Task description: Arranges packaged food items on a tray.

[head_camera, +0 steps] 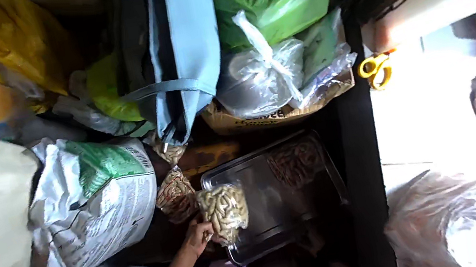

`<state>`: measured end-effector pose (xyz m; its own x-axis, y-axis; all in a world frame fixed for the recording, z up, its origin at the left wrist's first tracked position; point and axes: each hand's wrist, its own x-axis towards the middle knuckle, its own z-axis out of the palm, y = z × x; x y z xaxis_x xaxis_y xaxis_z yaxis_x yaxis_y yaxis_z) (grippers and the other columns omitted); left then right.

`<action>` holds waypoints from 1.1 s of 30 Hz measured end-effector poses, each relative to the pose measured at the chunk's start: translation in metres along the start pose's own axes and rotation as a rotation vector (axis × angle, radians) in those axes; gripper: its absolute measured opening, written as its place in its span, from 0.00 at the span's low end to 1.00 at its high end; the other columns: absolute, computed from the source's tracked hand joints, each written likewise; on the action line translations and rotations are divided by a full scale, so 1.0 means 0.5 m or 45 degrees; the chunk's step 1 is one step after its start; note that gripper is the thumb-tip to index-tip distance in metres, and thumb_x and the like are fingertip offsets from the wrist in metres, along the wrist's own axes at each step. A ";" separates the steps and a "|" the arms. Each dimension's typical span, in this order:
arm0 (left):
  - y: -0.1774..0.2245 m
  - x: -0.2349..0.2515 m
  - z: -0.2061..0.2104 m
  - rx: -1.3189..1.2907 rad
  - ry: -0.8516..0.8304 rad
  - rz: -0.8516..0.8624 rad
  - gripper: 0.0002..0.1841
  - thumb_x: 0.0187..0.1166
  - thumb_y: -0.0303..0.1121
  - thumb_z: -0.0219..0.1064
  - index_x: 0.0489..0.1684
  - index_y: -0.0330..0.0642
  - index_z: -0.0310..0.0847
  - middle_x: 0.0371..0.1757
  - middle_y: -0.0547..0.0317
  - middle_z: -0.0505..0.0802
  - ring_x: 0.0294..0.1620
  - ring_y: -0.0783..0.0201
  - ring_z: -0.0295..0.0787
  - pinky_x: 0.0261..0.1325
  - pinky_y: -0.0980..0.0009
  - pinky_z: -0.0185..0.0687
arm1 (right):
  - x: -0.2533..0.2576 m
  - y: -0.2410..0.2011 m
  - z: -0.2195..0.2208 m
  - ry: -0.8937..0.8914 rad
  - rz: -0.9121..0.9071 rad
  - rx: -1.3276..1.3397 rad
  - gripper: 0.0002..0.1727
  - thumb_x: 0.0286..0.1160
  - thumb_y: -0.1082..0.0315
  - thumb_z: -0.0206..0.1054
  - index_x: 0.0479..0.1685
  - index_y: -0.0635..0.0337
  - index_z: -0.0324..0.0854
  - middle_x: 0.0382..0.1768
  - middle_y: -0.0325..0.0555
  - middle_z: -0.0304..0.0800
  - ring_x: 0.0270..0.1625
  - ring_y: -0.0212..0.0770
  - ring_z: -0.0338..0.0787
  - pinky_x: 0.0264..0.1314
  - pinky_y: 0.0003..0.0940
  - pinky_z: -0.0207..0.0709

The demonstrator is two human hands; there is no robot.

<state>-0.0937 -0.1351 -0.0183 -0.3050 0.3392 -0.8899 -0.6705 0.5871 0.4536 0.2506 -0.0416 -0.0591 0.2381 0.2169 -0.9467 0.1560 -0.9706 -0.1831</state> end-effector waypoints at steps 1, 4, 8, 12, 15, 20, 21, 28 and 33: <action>0.003 0.010 -0.004 -0.033 0.072 -0.020 0.19 0.52 0.12 0.60 0.43 0.36 0.75 0.28 0.57 0.85 0.22 0.69 0.80 0.22 0.74 0.76 | 0.009 0.009 0.002 -0.056 0.011 -0.050 0.25 0.95 0.58 0.48 0.77 0.70 0.69 0.65 0.65 0.82 0.58 0.52 0.86 0.59 0.47 0.83; 0.039 0.003 -0.030 -0.168 0.121 -0.040 0.14 0.57 0.13 0.54 0.36 0.41 0.71 0.24 0.60 0.84 0.19 0.72 0.80 0.19 0.77 0.76 | 0.002 0.004 0.069 -0.217 0.071 0.067 0.22 0.95 0.62 0.49 0.76 0.69 0.68 0.58 0.61 0.84 0.50 0.47 0.89 0.52 0.41 0.86; 0.103 -0.025 -0.061 -0.274 0.007 0.063 0.12 0.53 0.22 0.52 0.31 0.46 0.74 0.29 0.62 0.92 0.30 0.69 0.90 0.32 0.69 0.86 | -0.031 -0.019 0.196 -0.282 0.084 0.299 0.22 0.95 0.62 0.49 0.78 0.69 0.66 0.57 0.61 0.83 0.48 0.47 0.89 0.51 0.40 0.86; 0.156 -0.049 -0.058 -0.222 -0.206 0.152 0.11 0.45 0.23 0.57 0.21 0.50 0.80 0.27 0.64 0.94 0.30 0.70 0.92 0.35 0.70 0.88 | -0.060 -0.053 0.197 -0.266 0.293 0.327 0.24 0.94 0.52 0.49 0.70 0.66 0.70 0.46 0.56 0.85 0.39 0.47 0.89 0.41 0.42 0.87; 0.174 -0.039 -0.040 -0.148 -0.402 0.214 0.15 0.37 0.23 0.62 0.23 0.52 0.84 0.27 0.66 0.94 0.28 0.72 0.91 0.32 0.72 0.87 | -0.136 -0.113 0.172 -0.512 0.270 0.061 0.36 0.88 0.34 0.45 0.62 0.61 0.74 0.41 0.52 0.91 0.39 0.48 0.93 0.41 0.44 0.88; 0.210 -0.053 0.045 0.084 -0.470 -0.007 0.17 0.37 0.19 0.58 0.25 0.51 0.78 0.23 0.70 0.91 0.23 0.76 0.87 0.28 0.76 0.83 | -0.210 -0.205 0.210 -1.064 -0.615 0.129 0.67 0.48 0.28 0.80 0.87 0.59 0.53 0.65 0.46 0.88 0.62 0.39 0.91 0.63 0.41 0.88; 0.219 -0.049 0.058 0.180 -0.505 -0.041 0.19 0.41 0.19 0.58 0.32 0.50 0.75 0.24 0.70 0.90 0.24 0.76 0.86 0.28 0.76 0.82 | -0.223 -0.223 0.224 -1.042 -0.614 0.155 0.60 0.40 0.39 0.89 0.76 0.63 0.64 0.54 0.45 0.93 0.54 0.37 0.94 0.59 0.39 0.90; 0.229 -0.028 0.097 0.904 -0.391 0.495 0.41 0.59 0.36 0.85 0.74 0.27 0.70 0.63 0.45 0.90 0.64 0.63 0.88 0.72 0.65 0.82 | -0.176 -0.211 0.279 -0.613 -0.582 -0.068 0.44 0.54 0.79 0.84 0.78 0.66 0.67 0.57 0.60 0.89 0.52 0.50 0.95 0.49 0.48 0.93; 0.180 -0.086 0.109 1.403 -0.587 1.160 0.24 0.66 0.25 0.75 0.65 0.34 0.87 0.62 0.45 0.94 0.65 0.51 0.91 0.73 0.51 0.82 | -0.166 -0.206 0.220 -0.985 -0.095 0.537 0.23 0.79 0.59 0.41 0.69 0.50 0.71 0.50 0.54 0.92 0.49 0.55 0.93 0.43 0.57 0.88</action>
<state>-0.1040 -0.0568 0.0636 0.0482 0.9550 -0.2926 0.5217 0.2257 0.8227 0.1092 0.0290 0.0094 -0.4978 0.2984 -0.8143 -0.2579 -0.9474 -0.1895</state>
